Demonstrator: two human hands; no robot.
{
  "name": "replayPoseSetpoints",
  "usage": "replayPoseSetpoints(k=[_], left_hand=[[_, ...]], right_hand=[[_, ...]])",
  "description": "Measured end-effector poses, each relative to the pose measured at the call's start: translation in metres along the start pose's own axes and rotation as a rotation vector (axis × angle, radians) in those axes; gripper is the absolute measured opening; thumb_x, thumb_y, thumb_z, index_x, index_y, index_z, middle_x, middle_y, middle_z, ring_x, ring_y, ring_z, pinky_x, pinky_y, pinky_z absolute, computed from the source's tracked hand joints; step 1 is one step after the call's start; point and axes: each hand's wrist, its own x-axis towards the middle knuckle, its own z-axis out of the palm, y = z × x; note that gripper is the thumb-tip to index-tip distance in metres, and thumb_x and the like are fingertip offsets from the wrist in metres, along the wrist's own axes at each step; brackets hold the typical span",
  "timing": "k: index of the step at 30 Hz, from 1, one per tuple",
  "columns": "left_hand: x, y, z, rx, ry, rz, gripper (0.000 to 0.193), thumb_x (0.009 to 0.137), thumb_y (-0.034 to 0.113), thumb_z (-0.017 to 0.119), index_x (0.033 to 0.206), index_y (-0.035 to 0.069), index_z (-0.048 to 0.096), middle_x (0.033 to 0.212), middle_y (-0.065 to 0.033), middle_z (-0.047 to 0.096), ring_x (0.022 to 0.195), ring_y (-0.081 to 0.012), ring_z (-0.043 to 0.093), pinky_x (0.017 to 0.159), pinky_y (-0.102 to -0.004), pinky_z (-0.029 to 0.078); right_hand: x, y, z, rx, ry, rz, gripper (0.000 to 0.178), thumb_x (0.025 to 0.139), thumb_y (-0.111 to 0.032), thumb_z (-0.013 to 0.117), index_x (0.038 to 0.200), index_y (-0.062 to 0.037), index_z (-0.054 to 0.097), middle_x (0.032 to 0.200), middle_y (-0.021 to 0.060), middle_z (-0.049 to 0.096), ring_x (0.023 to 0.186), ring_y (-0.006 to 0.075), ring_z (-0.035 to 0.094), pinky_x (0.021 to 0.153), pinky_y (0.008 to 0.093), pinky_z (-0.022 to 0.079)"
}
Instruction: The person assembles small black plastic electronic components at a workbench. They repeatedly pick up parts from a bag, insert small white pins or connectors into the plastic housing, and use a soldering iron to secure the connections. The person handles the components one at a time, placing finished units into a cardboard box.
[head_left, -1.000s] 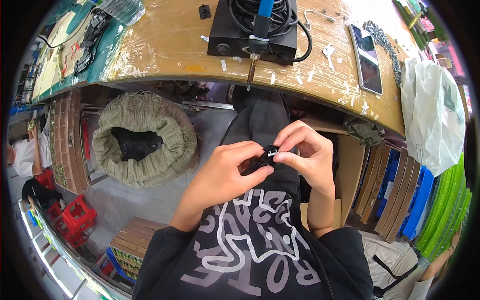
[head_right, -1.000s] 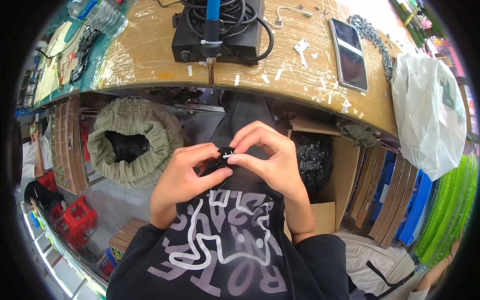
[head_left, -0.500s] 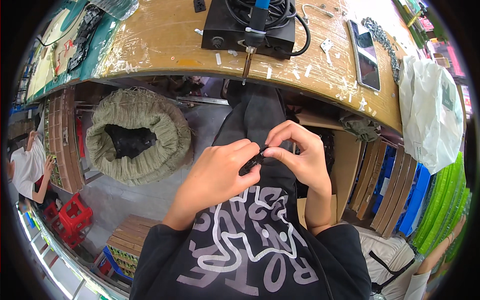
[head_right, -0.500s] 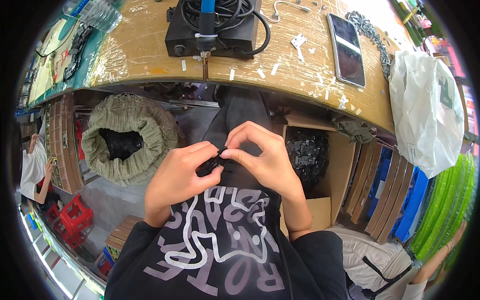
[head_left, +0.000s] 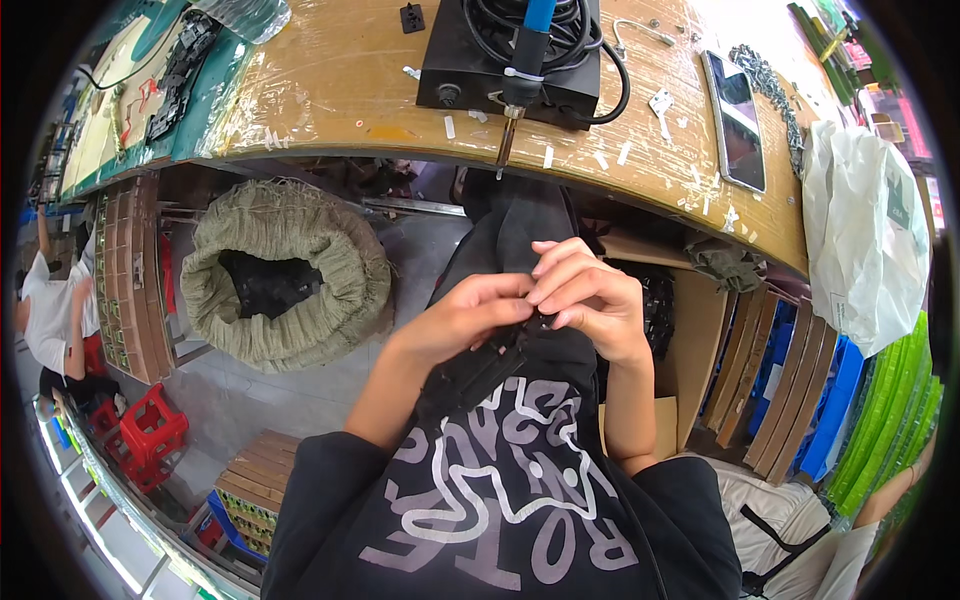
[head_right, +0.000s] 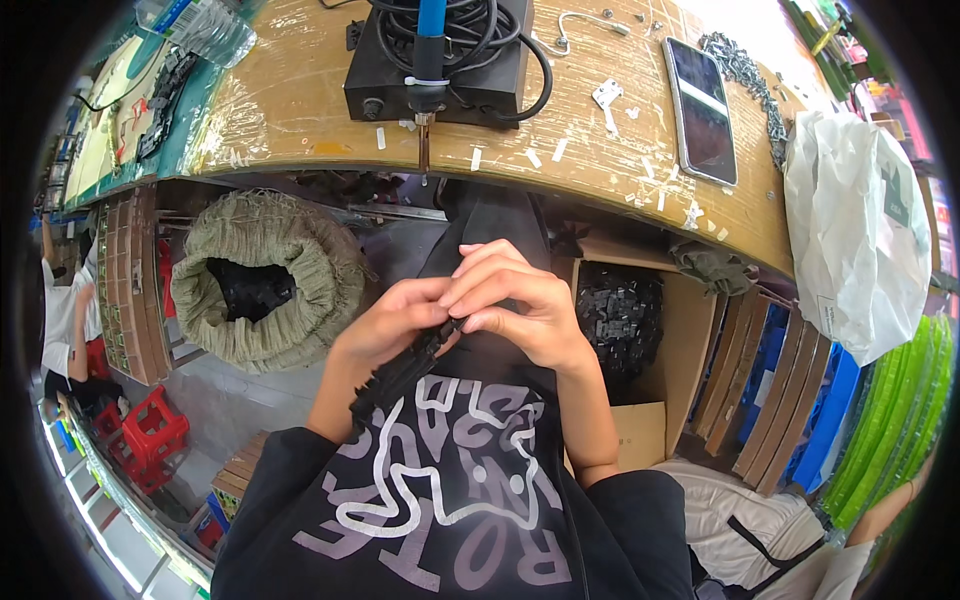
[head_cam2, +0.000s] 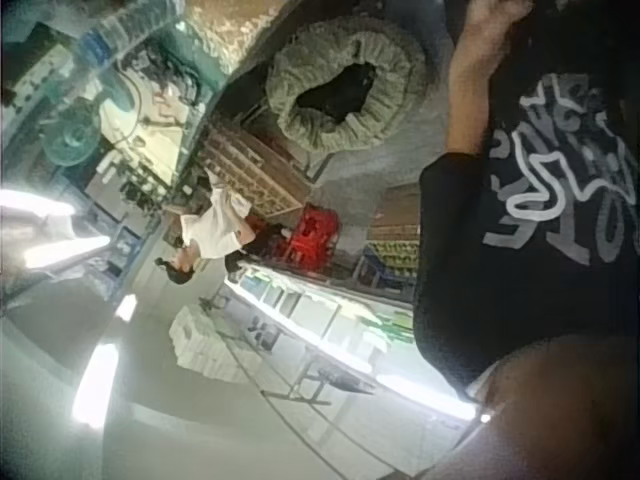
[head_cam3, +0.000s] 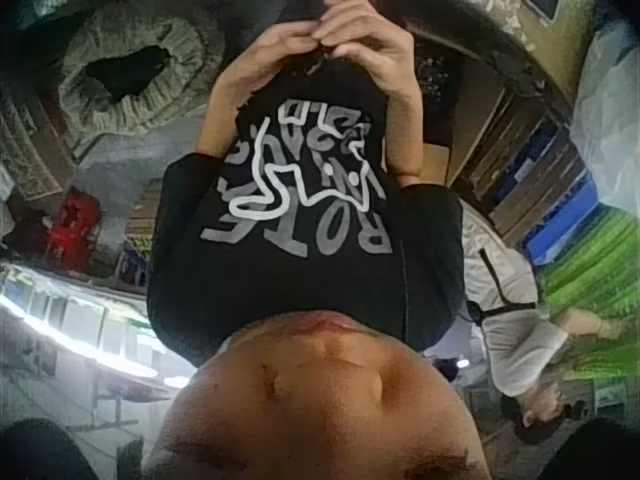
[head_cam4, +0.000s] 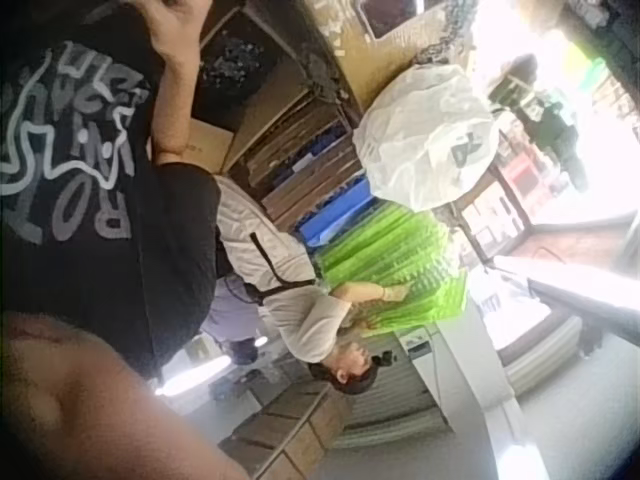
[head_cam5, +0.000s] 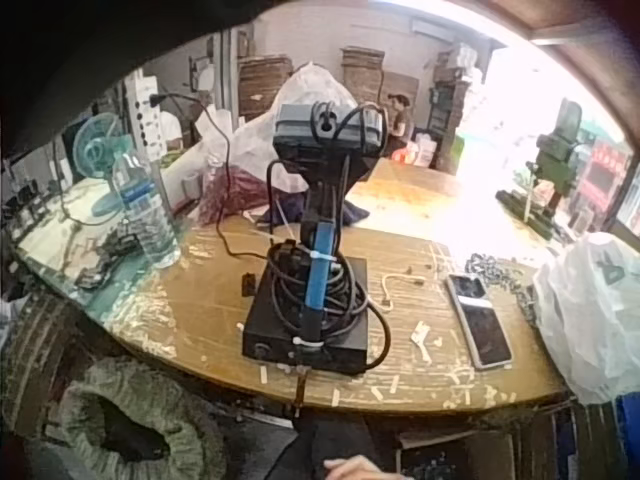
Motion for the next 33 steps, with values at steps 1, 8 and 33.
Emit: replayPoseSetpoints(k=[1, 8, 33], left_hand=[[0.002, -0.004, 0.006, -0.197, 0.031, 0.017, 0.023, 0.083, 0.022, 0.046, 0.090, 0.001, 0.050, 0.062, -0.0013, 0.046, 0.047, -0.0050, 0.040, 0.042, -0.0177, 0.030], [0.011, -0.009, -0.014, -0.283, 0.120, 0.151, 0.023, 0.080, 0.022, 0.049, 0.089, 0.001, 0.053, 0.070, -0.0001, 0.054, 0.059, -0.0039, 0.050, 0.050, -0.0164, 0.039], [0.031, 0.019, -0.019, 0.154, 0.673, 0.476, 0.010, 0.079, 0.005, 0.052, 0.087, -0.001, 0.054, 0.064, 0.0002, 0.056, 0.053, -0.0007, 0.045, 0.045, -0.0175, 0.034]], right_hand=[[0.000, 0.004, 0.000, 0.037, 0.007, 0.009, 0.008, 0.067, -0.007, 0.066, 0.074, -0.0037, 0.062, 0.085, 0.0064, 0.061, 0.086, 0.0207, 0.054, 0.089, 0.0414, 0.034], [0.006, 0.011, 0.013, -0.024, 0.274, 0.270, 0.010, 0.074, -0.002, 0.060, 0.084, -0.0005, 0.060, 0.095, 0.0097, 0.055, 0.093, 0.0169, 0.050, 0.079, 0.0287, 0.042], [0.003, -0.010, 0.036, 0.498, 0.373, 0.699, 0.028, 0.081, -0.009, 0.055, 0.104, 0.0046, 0.047, 0.068, 0.0074, 0.055, 0.056, 0.0105, 0.054, 0.042, 0.0234, 0.048]])
